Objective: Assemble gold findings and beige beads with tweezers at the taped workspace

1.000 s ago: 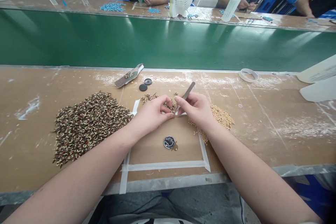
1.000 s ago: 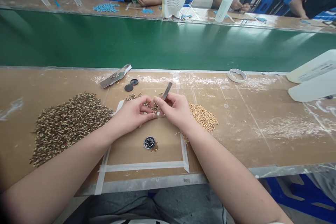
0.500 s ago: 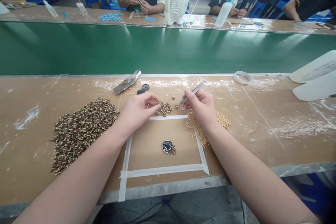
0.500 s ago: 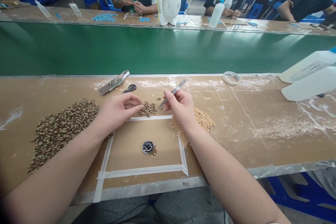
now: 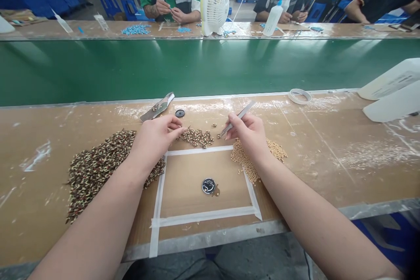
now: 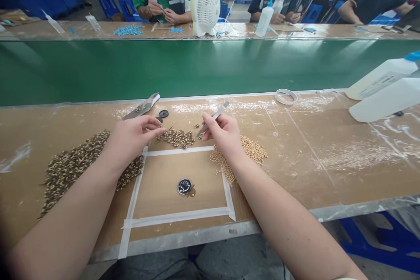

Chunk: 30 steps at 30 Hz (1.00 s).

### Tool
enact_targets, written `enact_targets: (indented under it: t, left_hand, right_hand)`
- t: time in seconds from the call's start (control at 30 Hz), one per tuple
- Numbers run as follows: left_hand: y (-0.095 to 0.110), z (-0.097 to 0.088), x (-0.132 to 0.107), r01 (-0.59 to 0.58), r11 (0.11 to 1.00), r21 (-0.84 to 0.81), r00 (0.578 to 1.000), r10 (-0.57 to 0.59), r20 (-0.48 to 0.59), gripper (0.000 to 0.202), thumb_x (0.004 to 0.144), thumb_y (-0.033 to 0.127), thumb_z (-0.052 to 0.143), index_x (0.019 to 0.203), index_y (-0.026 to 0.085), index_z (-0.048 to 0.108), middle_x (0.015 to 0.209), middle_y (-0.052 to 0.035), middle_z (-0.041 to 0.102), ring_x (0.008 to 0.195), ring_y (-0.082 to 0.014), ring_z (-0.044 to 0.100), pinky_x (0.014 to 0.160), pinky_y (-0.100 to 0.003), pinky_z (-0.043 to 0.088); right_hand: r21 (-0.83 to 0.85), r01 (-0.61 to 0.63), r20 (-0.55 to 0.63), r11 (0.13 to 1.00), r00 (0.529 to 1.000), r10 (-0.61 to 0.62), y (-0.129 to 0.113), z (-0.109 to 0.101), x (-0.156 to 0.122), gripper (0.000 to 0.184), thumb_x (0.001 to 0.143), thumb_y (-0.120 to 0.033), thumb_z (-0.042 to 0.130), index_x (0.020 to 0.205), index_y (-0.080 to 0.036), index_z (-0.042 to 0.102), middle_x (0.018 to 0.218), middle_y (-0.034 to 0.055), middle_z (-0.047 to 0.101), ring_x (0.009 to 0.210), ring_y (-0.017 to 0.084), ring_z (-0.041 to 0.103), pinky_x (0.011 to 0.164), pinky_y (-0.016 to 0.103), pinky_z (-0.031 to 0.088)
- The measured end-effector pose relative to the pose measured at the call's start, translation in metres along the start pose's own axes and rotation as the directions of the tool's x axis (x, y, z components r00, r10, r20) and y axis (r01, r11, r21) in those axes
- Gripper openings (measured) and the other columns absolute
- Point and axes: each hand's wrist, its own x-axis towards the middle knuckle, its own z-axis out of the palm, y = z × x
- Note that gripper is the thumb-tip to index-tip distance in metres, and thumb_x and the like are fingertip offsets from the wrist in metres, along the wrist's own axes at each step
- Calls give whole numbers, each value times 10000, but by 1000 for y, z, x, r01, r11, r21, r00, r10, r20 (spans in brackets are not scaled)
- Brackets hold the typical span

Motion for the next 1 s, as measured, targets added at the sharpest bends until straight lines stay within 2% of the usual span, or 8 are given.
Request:
enact_targets:
  t: [0.1, 0.23, 0.33, 0.43, 0.5, 0.57, 0.7, 1.0]
  left_hand:
    - [-2, 4, 1, -26, 999, 31, 1000, 25, 2, 231, 883, 475, 749, 984, 268, 745, 977, -13, 806, 835, -224, 725, 712, -345, 491]
    - [-5, 13, 5, -112, 975, 191, 992, 120, -30, 214, 917, 459, 711, 1007, 269, 751, 1106, -29, 768, 900, -240, 702, 745, -361, 470]
    - [-5, 19, 8, -119, 953, 279, 991, 131, -23, 248, 942, 489, 668, 1027, 276, 763, 1195, -47, 720, 918, -257, 688, 735, -374, 463]
    - [-4, 20, 7, -105, 951, 291, 994, 111, -5, 307, 961, 533, 624, 1061, 283, 770, 1204, -61, 702, 920, -264, 686, 739, -381, 471]
    - [-2, 18, 4, -102, 952, 287, 994, 110, -12, 340, 968, 555, 605, 1103, 289, 768, 1215, -63, 696, 914, -260, 686, 754, -382, 478]
    - [0, 15, 1, -99, 953, 287, 993, 113, -33, 356, 971, 564, 596, 1140, 297, 759, 1225, -57, 693, 875, -244, 682, 749, -378, 480]
    - [7, 10, -5, -96, 961, 261, 989, 121, -85, 350, 971, 560, 600, 1122, 289, 762, 1207, -45, 704, 809, -212, 669, 718, -358, 471]
    - [23, 11, -16, -189, 974, 121, 975, 201, -92, 275, 976, 462, 606, 1031, 257, 781, 1103, -38, 735, 781, -182, 633, 719, -329, 441]
  right_hand:
    - [3, 8, 0, 1000, 1000, -8, 1, 0, 0, 393, 907, -563, 707, 782, -191, 696, 676, 31, 719, 516, 130, 670, 561, 292, 589]
    - [-35, 33, -12, 999, 999, -33, -1, -3, 2, 388, 926, -561, 680, 795, -196, 698, 708, 37, 723, 541, 136, 662, 585, 311, 582]
    - [-177, 95, -17, 980, 995, -99, -4, -11, 7, 376, 935, -556, 665, 812, -203, 700, 726, 37, 714, 606, 161, 668, 625, 338, 558]
    - [-499, 175, 27, 849, 982, -186, -7, -24, 14, 370, 940, -536, 656, 760, -213, 675, 679, 21, 664, 649, 174, 619, 628, 344, 463]
    - [-666, 177, 75, 725, 982, -172, -8, -32, 18, 410, 952, -536, 629, 697, -216, 622, 652, 16, 631, 627, 169, 563, 600, 339, 385]
    - [-751, 155, 102, 642, 988, -119, -8, -36, 20, 443, 961, -531, 608, 652, -217, 555, 613, 10, 592, 585, 161, 508, 571, 334, 324]
    - [-792, 144, 92, 594, 989, -116, -7, -37, 21, 442, 972, -488, 596, 637, -224, 481, 574, -2, 539, 552, 153, 453, 556, 331, 282]
    - [-769, 183, 125, 612, 983, -136, 2, -38, 26, 468, 970, -470, 617, 605, -237, 440, 557, -4, 498, 547, 163, 434, 555, 330, 267]
